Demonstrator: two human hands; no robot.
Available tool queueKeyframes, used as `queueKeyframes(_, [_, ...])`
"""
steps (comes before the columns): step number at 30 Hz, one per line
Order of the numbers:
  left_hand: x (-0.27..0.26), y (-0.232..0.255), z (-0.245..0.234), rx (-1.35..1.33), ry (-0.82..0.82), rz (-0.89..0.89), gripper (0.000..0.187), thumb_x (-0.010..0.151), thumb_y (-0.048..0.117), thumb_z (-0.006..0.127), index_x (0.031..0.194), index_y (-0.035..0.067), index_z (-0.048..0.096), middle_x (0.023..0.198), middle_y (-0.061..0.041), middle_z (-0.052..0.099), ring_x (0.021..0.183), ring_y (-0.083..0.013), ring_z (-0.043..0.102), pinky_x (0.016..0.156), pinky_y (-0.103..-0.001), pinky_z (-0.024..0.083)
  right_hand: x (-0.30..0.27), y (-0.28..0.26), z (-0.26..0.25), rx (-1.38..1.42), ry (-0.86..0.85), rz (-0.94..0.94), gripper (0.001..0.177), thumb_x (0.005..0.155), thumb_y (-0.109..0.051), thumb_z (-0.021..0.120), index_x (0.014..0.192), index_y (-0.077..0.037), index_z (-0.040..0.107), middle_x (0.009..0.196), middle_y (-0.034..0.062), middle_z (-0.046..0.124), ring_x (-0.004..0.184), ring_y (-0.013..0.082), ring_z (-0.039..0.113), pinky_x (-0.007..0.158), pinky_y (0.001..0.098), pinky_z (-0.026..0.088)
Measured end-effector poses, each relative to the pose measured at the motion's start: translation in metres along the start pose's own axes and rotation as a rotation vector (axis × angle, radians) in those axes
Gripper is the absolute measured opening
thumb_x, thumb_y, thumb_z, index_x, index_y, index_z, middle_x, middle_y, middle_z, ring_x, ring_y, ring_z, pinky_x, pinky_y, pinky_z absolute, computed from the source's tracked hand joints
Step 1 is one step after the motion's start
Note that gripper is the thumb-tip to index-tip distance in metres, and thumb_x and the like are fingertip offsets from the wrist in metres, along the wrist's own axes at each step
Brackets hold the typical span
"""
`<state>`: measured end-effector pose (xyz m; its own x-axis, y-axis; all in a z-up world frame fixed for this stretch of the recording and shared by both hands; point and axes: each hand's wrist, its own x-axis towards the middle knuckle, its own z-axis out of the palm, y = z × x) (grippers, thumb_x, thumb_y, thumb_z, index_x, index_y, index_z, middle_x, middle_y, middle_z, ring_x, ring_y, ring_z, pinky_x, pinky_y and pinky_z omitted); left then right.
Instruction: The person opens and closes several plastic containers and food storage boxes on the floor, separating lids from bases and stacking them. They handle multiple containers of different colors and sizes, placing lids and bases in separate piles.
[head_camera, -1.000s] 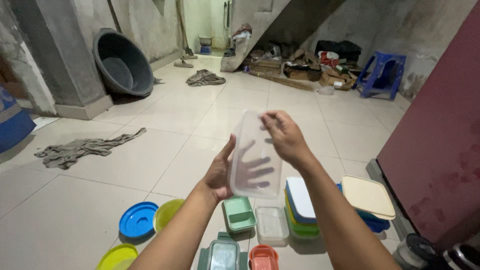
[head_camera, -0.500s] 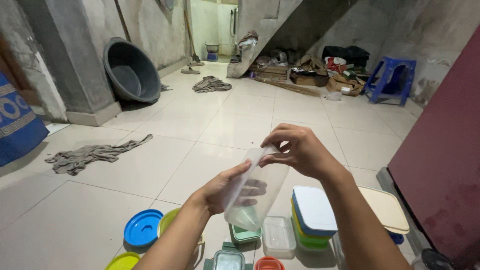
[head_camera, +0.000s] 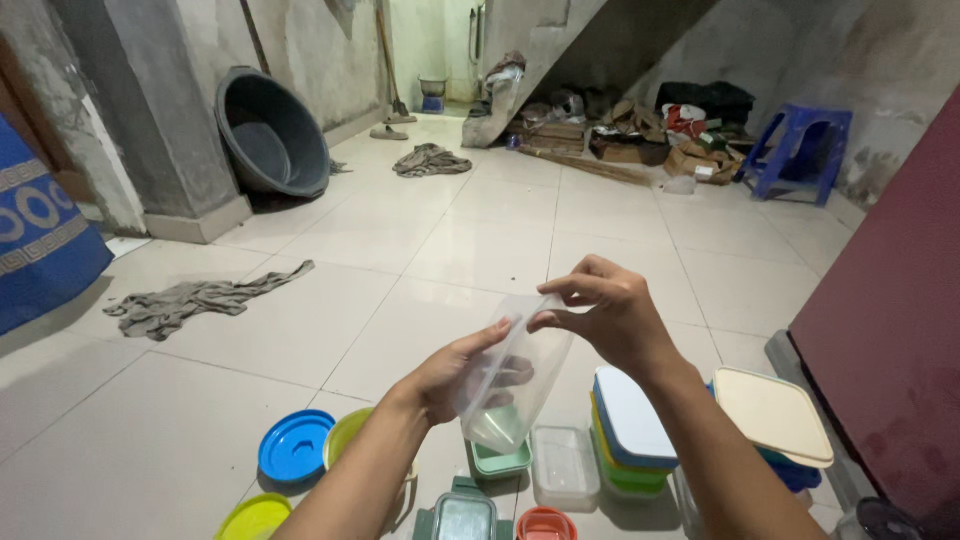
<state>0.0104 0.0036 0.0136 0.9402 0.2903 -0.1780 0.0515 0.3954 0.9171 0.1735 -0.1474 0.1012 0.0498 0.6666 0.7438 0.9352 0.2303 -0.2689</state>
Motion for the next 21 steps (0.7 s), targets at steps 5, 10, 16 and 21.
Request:
queueKeyframes(5, [0.001,0.002,-0.012,-0.100,0.050,-0.012,0.072,0.084,0.065,0.063,0.144,0.027,0.053,0.125,-0.011,0.063,0.111,-0.0205,0.062,0.088,-0.042,0.052,0.005,0.009,-0.004,0.059,0.050,-0.092,0.027,0.073,-0.018,0.090,0.092,-0.007,0.075,0.097,0.0047,0.073,0.089,0.0139,0.076,0.076,0.0289,0.062])
queueKeyframes(10, [-0.002,-0.005,-0.036,-0.187,0.074,0.014,0.088,0.078,0.071,0.060,0.153,0.029,0.044,0.135,-0.020,0.058,0.117,-0.0287,0.065,0.094,-0.048,0.056,0.007,0.006,-0.021,0.249,-0.270,0.171,0.020,0.079,-0.017,0.083,0.092,-0.007,0.073,0.090,0.0048,0.077,0.085,0.0121,0.078,0.073,0.0281,0.063])
queueKeyframes(16, [0.005,-0.017,-0.058,-0.594,0.261,0.349,0.107,0.078,0.078,0.059,0.161,0.021,0.023,0.148,-0.014,0.047,0.129,-0.0364,0.049,0.103,-0.063,0.045,0.008,-0.005,-0.042,0.067,-0.303,0.300,0.017,0.077,-0.021,0.086,0.085,-0.009,0.076,0.080,0.0041,0.076,0.069,0.0128,0.071,0.056,0.0273,0.059])
queueKeyframes(21, [-0.007,-0.013,-0.062,-0.750,0.192,0.351,0.119,0.069,0.081,0.061,0.161,0.025,0.012,0.151,-0.029,0.037,0.137,-0.0461,0.046,0.107,-0.070,0.038,0.002,-0.011,-0.046,-0.192,0.095,-0.171,0.018,0.084,-0.016,0.087,0.085,-0.007,0.072,0.082,0.0040,0.072,0.066,0.0102,0.067,0.053,0.0253,0.055])
